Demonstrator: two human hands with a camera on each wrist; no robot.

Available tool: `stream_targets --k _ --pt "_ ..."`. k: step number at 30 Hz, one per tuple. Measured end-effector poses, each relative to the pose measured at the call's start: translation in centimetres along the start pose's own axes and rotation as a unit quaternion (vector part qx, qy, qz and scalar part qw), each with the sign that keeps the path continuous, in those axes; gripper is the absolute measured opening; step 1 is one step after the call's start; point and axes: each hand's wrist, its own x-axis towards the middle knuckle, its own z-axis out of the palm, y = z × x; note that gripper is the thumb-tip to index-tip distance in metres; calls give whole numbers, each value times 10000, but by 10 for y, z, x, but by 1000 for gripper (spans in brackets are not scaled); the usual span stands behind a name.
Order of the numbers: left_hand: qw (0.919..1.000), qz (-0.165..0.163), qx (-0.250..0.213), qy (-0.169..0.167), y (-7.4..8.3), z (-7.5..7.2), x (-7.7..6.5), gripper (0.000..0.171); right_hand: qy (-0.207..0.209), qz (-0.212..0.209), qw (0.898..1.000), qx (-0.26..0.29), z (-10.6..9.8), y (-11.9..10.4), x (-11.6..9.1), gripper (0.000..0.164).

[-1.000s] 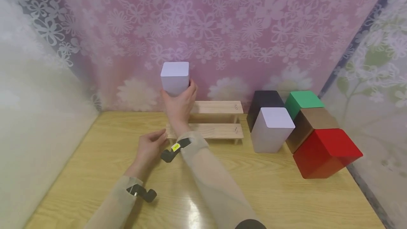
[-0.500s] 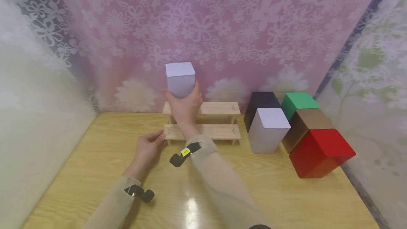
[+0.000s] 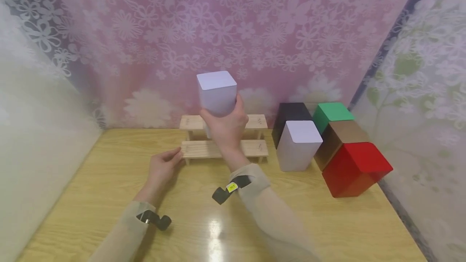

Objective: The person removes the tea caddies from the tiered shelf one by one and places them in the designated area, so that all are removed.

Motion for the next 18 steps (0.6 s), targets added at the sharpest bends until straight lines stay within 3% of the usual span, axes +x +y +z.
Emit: stream_targets --k 11,18 --pt "9999 -136 7 77 1 3 0 28 103 -722 9973 -53 -51 -7 3 68" --pt "9999 -81 143 54 0 2 1 27 47 -516 9987 2 -82 -13 5 79"
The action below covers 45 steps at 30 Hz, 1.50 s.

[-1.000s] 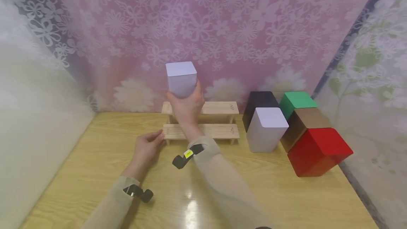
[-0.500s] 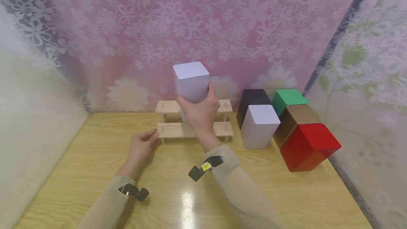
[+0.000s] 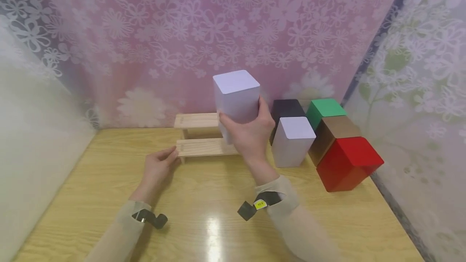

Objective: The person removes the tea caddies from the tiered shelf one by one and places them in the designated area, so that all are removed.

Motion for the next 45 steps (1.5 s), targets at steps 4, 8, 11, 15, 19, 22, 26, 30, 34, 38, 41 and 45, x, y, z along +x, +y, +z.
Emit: stream_targets --k 4,8,11,15,19,22,26,30,34,38,41,45 --pt "10000 16 24 -21 -1 -1 0 28 72 141 9999 -64 -17 -11 -1 80" --pt "10000 67 64 -28 0 -1 0 28 146 96 9996 -229 -35 -4 0 79" --pt "9999 104 98 -40 1 -1 -1 28 233 124 9990 -372 -48 2 -1 81" --pt "9998 129 123 -69 1 -1 -1 28 337 197 9988 -306 -63 3 -1 80" --pt "9999 113 93 -62 1 -1 -1 28 386 139 9991 -144 -76 4 -1 77" --pt "9999 114 52 -50 1 -1 -1 29 415 101 9991 -68 -86 4 -1 77" --pt "9999 90 50 -35 2 -1 -2 29 490 140 9987 -77 -99 6 -1 75" --pt "9999 14 100 -39 2 -1 -2 28 548 183 9983 -105 -111 6 -4 72" --pt "9998 -42 187 -72 3 -1 -1 29 575 215 9980 -158 -121 5 -8 72" --pt "9996 -73 257 -100 4 -1 -1 29 583 279 9977 -217 -131 4 -14 74" --pt "9996 -80 248 -107 5 -1 -2 30 586 400 9971 -272 -137 5 -18 75" --pt "9997 -70 208 -112 5 -1 -2 30 625 548 9961 -287 -143 5 -25 76"
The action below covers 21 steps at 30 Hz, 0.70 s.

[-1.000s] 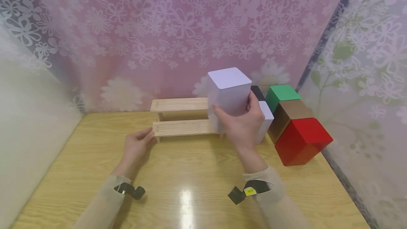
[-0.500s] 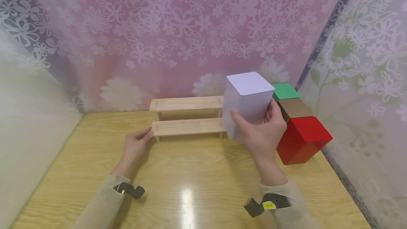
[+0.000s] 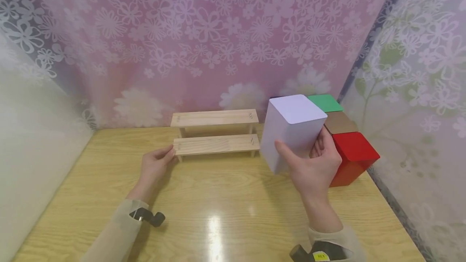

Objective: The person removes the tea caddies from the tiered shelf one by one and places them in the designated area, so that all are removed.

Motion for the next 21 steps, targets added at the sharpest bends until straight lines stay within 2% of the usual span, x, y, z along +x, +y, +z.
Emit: stream_targets --k 7,13,21 --pt "10000 40 19 54 -3 0 2 29 78 127 9997 172 -13 4 -9 77" --pt "10000 39 17 23 -2 0 2 30 167 180 9997 -96 -29 10 -18 81" --pt "10000 -11 -89 21 -3 1 2 29 219 302 9991 -185 -45 32 -36 85"
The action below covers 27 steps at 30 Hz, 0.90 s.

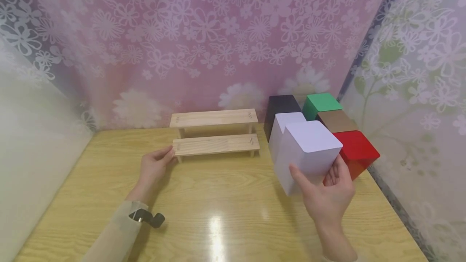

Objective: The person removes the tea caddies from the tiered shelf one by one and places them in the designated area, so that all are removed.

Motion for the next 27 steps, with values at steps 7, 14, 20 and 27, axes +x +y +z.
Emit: stream_targets --k 7,14,20,27 --pt "10000 74 17 -6 2 0 -1 29 241 255 9985 -427 -2 24 -15 85" --pt "9999 96 3 27 1 -1 -2 29 214 664 9952 -680 -2 57 -23 90" --pt "9999 86 -38 51 2 -1 -3 29 128 499 9966 -644 -1 77 -28 92" --pt "10000 71 -38 44 4 -1 -4 29 117 301 9972 -673 2 88 -28 94"
